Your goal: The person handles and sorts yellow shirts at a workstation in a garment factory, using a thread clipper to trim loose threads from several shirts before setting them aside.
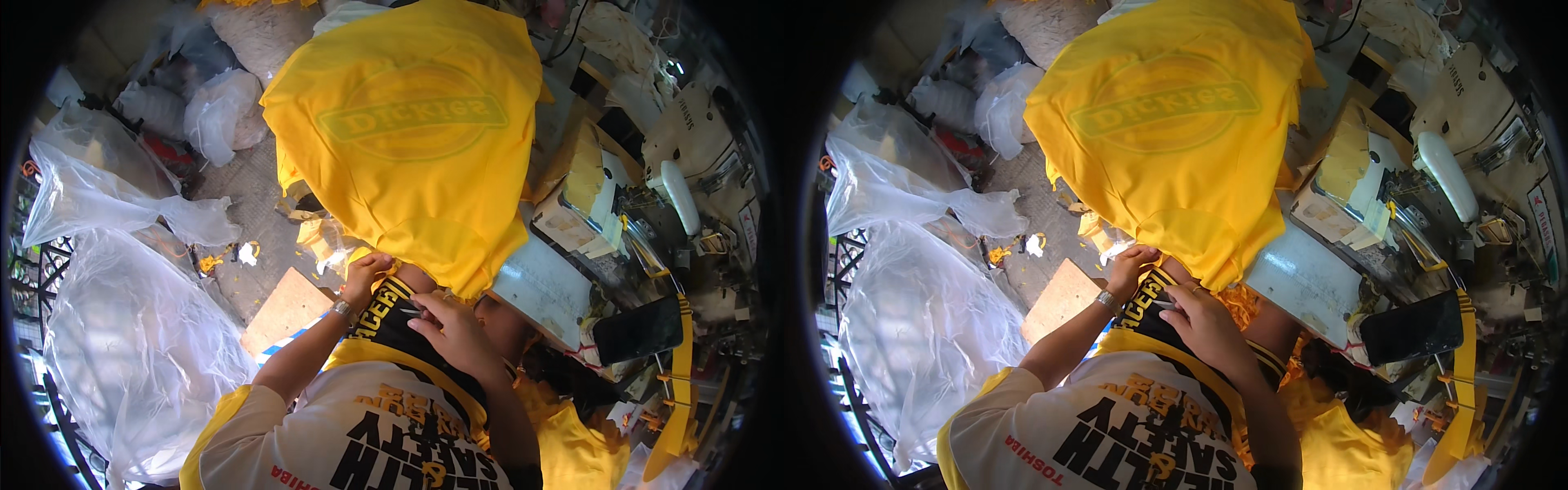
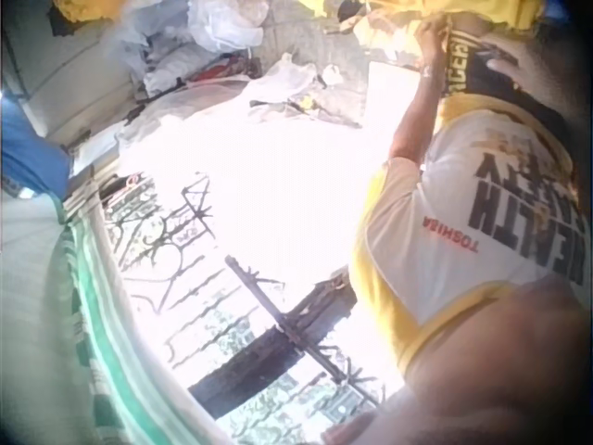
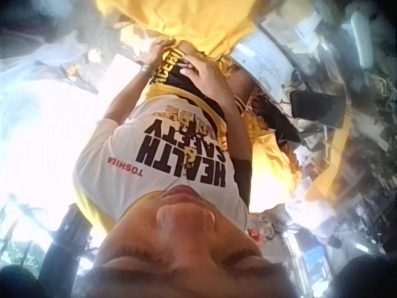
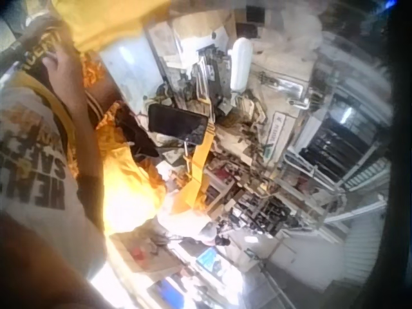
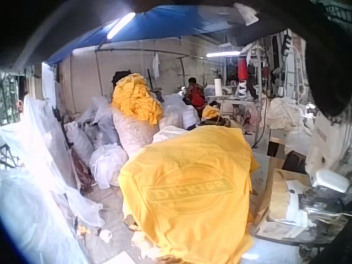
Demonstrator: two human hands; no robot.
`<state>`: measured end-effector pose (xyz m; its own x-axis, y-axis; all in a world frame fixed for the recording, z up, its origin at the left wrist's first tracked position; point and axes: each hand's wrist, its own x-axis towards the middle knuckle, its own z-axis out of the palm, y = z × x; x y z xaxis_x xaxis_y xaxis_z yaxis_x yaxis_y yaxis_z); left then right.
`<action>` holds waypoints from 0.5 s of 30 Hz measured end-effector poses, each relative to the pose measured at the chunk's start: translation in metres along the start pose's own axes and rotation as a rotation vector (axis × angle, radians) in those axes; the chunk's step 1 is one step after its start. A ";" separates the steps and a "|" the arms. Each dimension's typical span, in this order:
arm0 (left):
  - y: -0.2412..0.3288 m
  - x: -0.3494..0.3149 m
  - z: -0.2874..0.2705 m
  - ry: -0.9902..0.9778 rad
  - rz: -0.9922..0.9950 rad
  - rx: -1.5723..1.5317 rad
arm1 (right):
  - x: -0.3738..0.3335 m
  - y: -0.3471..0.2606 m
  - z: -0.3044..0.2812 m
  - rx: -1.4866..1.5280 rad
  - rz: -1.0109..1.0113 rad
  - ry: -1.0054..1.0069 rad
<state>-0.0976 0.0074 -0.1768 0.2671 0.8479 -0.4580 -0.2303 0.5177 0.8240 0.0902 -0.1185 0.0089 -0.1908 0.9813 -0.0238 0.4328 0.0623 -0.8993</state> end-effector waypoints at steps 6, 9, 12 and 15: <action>0.006 -0.038 -0.024 0.013 -0.025 0.142 | -0.001 0.022 0.023 -0.135 -0.004 0.130; -0.011 -0.022 -0.044 0.095 0.207 0.073 | 0.000 0.025 0.034 -0.093 -0.043 0.067; 0.000 -0.006 0.004 0.027 0.436 0.092 | 0.001 0.023 0.032 -0.039 -0.018 -0.004; 0.013 -0.008 0.026 0.166 0.498 0.297 | -0.003 0.022 0.025 -0.003 0.056 0.015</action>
<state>-0.0786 0.0041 -0.1542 0.0385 0.9991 -0.0194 -0.0130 0.0199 0.9997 0.0783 -0.1248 -0.0217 -0.1527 0.9860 -0.0670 0.4452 0.0081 -0.8954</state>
